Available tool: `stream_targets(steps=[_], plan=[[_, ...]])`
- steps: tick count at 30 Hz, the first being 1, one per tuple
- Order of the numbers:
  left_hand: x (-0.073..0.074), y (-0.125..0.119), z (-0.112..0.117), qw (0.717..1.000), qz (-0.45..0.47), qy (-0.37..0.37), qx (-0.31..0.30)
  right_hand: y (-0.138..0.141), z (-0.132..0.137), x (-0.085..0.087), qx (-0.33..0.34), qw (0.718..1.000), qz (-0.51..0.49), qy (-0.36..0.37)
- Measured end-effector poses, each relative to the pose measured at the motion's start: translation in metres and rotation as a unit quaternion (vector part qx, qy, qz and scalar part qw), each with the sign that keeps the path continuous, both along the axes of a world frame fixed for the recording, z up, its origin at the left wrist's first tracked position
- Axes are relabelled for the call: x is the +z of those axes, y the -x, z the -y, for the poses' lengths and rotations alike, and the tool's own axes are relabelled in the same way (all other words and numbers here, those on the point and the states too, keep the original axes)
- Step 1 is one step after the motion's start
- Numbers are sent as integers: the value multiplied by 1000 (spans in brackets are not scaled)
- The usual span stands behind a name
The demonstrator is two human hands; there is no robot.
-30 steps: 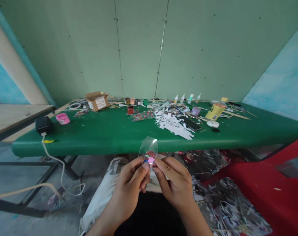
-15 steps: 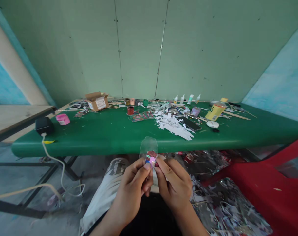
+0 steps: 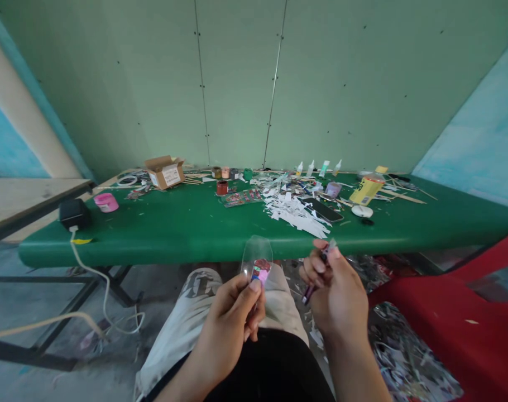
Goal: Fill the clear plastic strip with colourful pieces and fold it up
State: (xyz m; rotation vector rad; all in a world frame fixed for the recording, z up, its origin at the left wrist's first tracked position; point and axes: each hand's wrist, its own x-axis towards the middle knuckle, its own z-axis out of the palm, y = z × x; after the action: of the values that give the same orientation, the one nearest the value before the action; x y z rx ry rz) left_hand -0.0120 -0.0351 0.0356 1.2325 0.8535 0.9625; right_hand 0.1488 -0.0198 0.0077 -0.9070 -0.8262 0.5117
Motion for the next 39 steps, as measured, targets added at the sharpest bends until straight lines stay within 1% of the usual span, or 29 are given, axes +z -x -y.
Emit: stream_targets(steps=[1,2,4,6,8,10,13,17,20,23,26,31,34,39], plan=[[0,0,0,1000,-2,-7,6,-3,0,1,37,999,-22,2],[1,1,-1,1000,-1,-15,13,-4,2,2,55,998,-5,3],[3,2,-2,999,2,-27,24,-3,6,1,58,993,107,7],[5,3,-3,999,4,-35,27,5,12,-1,81,974,211,5],[6,3,-4,999,0,-46,27,17,16,-2,116,962,246,-2],[8,3,-4,998,-5,-61,29,28,18,-2,130,959,254,-2],[9,2,-3,996,-9,-83,37,40,17,-2,128,957,260,0],[9,3,0,995,-22,-93,34,44,18,-3,122,958,258,0],[7,5,0,994,-46,-100,26,44,21,-4,120,960,253,2],[3,6,-2,989,-62,-123,49,47,22,-3,153,960,233,12],[1,6,-3,985,-50,-143,77,53,22,-1,186,960,208,8],[4,3,-1,986,-45,-146,70,57,21,-2,157,972,177,0],[5,3,0,985,-41,-148,73,58,22,-3,157,970,184,-2],[1,6,0,983,-51,-155,88,59,24,-2,159,965,210,-15]])
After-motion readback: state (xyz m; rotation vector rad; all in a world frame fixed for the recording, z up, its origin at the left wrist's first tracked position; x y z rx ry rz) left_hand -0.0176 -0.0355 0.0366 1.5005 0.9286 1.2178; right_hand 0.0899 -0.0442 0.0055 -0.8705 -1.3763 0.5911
